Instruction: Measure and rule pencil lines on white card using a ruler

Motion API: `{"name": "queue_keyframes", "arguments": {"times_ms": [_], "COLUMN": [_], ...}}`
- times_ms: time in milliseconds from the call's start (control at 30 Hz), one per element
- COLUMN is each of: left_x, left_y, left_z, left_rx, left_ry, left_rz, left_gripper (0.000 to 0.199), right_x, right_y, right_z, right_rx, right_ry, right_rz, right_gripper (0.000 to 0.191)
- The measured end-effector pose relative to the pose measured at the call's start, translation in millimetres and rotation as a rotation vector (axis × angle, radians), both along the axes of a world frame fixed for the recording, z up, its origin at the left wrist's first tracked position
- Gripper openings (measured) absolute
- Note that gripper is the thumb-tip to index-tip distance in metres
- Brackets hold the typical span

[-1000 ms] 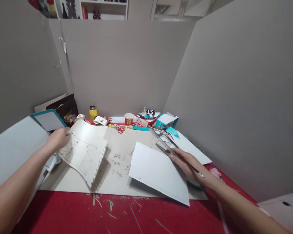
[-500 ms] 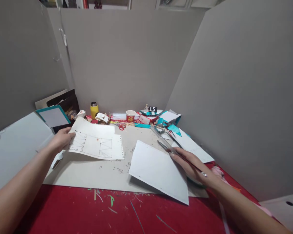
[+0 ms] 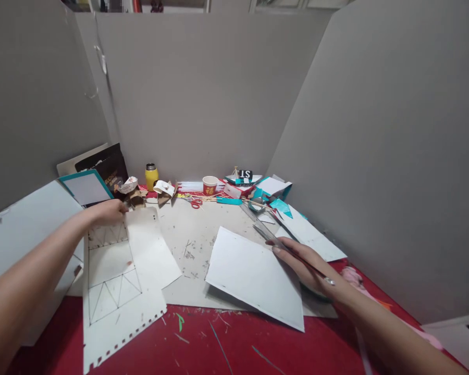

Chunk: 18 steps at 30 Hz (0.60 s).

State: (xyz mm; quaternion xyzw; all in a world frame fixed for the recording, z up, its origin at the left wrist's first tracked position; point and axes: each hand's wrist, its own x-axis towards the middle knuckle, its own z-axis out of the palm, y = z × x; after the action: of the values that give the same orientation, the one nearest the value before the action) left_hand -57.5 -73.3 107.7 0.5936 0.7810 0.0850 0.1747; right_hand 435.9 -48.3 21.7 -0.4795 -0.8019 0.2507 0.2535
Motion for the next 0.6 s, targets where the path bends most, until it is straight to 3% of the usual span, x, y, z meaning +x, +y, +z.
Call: {"name": "queue_keyframes", "arguments": {"times_ms": [133,267,600], "left_x": [10.4,21.3,16.9], "left_y": [15.2,15.7,3.3], "left_z": [-12.0,-30.8,-53.5], "left_rx": [-0.129,-0.144,-0.003], "left_ry": [0.293,0.498,0.704], "left_rz": [-0.082,-0.150,-0.143], "left_gripper": [0.034,0.036,0.035], "right_x": [-3.9,-2.8,-2.8], "right_y": [-0.8,-0.5,4.1], "right_z": [3.4,3.2,-1.2], "right_rx": [-0.003,-0.003,-0.025], "right_ry": [-0.012,-0.028,-0.032], "right_rz": [0.007,0.019,0.030], "right_gripper": [0.041,0.044,0.048]}}
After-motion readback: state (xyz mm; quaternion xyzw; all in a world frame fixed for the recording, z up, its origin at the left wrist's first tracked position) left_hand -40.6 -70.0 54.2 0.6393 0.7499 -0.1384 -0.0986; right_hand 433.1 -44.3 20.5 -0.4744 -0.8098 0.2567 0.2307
